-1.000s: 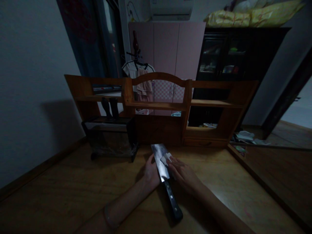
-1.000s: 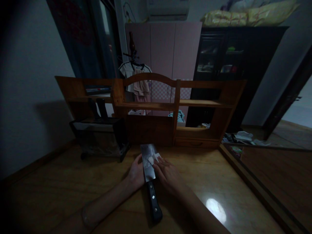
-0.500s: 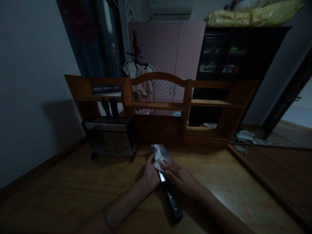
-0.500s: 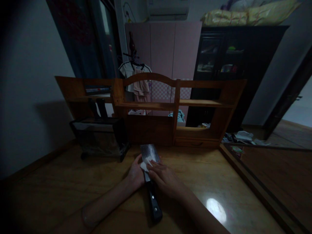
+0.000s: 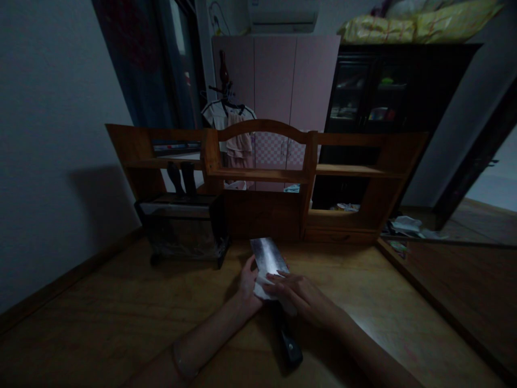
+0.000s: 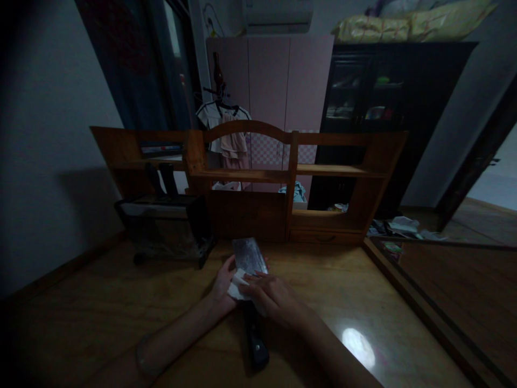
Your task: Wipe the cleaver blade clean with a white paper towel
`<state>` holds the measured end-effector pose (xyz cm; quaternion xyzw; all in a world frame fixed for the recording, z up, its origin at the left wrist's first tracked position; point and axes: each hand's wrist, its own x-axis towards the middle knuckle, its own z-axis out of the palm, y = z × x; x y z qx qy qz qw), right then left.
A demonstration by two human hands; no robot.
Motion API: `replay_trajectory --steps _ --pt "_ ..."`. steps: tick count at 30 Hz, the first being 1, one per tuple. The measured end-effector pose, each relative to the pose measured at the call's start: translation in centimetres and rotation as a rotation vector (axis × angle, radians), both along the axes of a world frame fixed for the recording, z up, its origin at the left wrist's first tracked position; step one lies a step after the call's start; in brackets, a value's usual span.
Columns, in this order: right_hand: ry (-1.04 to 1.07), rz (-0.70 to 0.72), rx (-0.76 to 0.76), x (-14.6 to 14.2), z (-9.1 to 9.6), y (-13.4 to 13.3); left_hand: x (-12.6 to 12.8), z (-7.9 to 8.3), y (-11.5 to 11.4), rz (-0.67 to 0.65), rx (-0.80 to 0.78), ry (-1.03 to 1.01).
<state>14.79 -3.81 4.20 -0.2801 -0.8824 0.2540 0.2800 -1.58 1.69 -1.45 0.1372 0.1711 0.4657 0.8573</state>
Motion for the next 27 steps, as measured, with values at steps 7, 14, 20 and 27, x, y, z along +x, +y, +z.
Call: replay_trajectory --steps 7,14,20,27 --pt "-0.027 -0.057 0.085 1.0 -1.0 0.8 -0.1 -0.2 -0.1 -0.03 0.051 0.011" --pt "-0.184 -0.331 0.16 1.4 -1.7 1.8 -0.1 0.1 -0.4 0.01 0.078 -0.015" --pt "-0.227 -0.344 0.26 1.1 -1.8 1.9 -0.2 0.3 -0.3 -0.028 0.123 -0.071" --pt "-0.162 -0.117 0.24 -0.5 -0.8 -0.1 0.0 0.4 -0.3 -0.017 0.097 -0.04"
